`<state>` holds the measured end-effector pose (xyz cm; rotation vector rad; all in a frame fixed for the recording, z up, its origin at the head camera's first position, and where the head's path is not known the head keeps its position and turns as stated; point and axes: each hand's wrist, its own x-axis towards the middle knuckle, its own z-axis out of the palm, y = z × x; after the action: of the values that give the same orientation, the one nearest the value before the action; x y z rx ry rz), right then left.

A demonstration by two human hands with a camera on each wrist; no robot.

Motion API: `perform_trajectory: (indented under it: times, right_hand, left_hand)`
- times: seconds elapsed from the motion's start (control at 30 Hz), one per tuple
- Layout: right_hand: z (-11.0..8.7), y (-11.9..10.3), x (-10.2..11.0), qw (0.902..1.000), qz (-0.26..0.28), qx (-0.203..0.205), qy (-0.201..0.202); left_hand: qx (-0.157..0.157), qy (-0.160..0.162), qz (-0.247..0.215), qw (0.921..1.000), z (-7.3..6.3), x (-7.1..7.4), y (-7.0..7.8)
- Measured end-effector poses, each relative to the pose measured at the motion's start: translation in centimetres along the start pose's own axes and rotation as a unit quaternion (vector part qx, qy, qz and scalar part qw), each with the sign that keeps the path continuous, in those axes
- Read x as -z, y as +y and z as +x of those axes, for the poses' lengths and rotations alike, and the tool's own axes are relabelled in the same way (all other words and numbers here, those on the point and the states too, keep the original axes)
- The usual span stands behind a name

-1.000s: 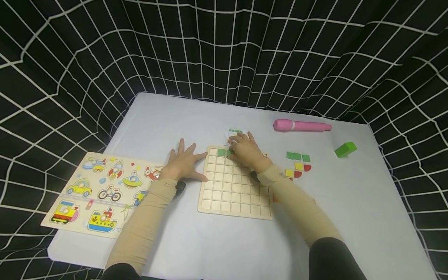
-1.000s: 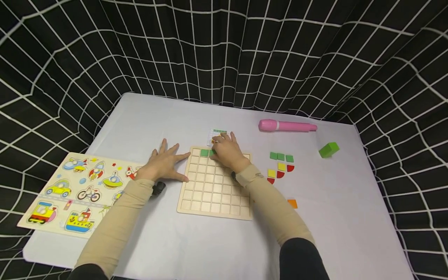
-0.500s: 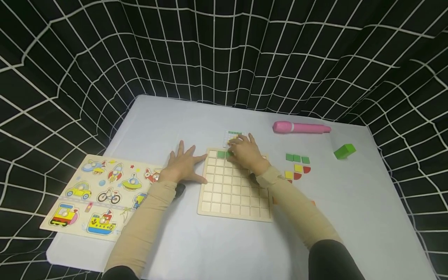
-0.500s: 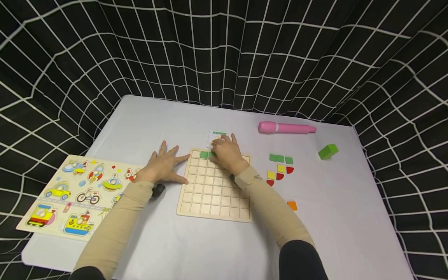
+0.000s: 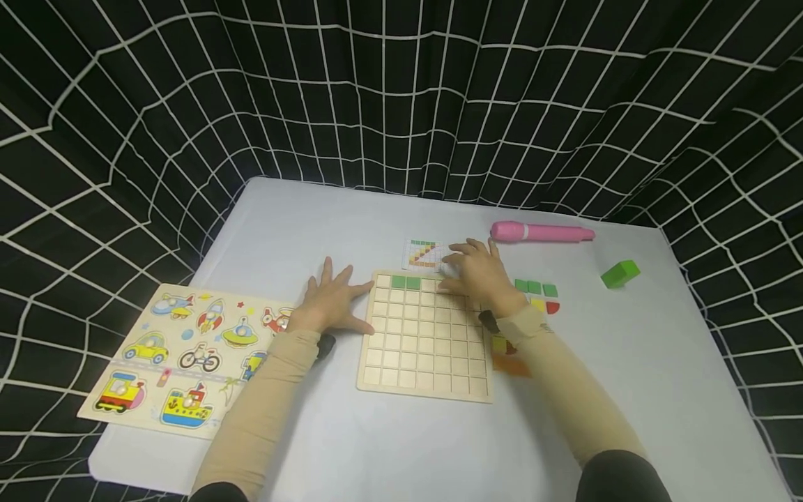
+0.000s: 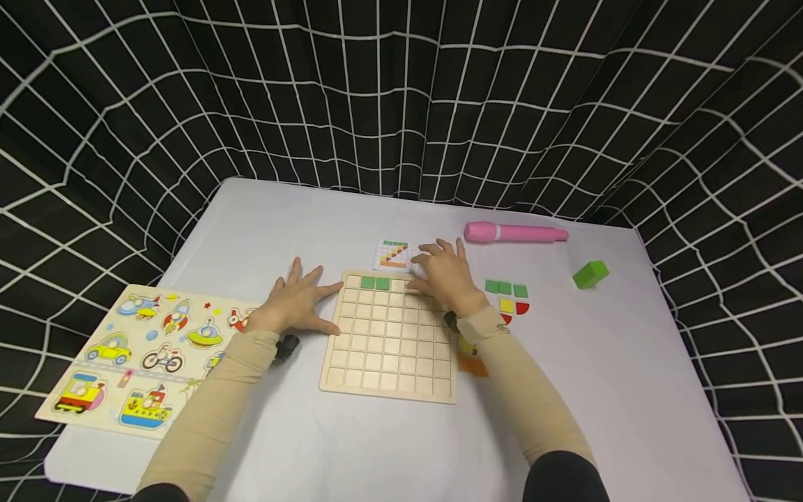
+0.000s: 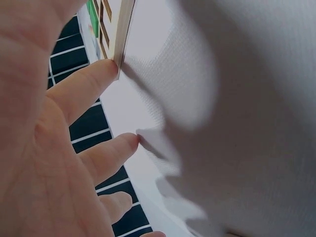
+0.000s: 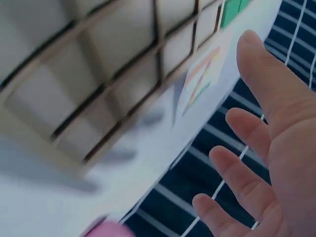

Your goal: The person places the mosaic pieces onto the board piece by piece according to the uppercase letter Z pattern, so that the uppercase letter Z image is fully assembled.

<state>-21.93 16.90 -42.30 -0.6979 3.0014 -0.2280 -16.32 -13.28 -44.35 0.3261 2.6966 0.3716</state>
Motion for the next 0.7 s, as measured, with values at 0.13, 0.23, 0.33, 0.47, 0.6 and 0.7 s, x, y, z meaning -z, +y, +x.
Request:
perform_trajectory:
  times: [0.13, 0.23, 0.33, 0.47, 0.6, 0.7]
  right_hand:
    - [-1.2, 2.4, 0.6, 0.9996, 0.009, -0.027, 0.003]
    - [-2.1, 4.2, 0.6, 0.9987, 0.006, -0.051, 0.003]
    - [-3.1, 6.0, 0.4, 0.9970, 0.007, -0.077, -0.002]
    - [-4.4, 7.8, 0.2, 0.9934, 0.009, -0.113, -0.018]
    - [-5.2, 9.0, 0.1, 0.9886, 0.022, -0.143, -0.043]
    - [-5.6, 9.6, 0.1, 0.9847, 0.031, -0.162, -0.056]
  left_hand:
    - [-0.002, 0.001, -0.003, 1.0000, 0.1, -0.1, 0.1]
    - [0.000, -0.001, -0.004, 1.0000, 0.0, -0.1, 0.1]
    - [0.001, -0.002, -0.004, 1.0000, 0.0, -0.1, 0.1]
    - [0.000, -0.001, -0.006, 1.0000, -0.1, 0.0, 0.1]
    - [0.000, -0.003, -0.015, 0.9999, -0.3, 0.0, 0.1]
    - [0.000, -0.004, -0.018, 0.9998, -0.4, 0.1, 0.1]
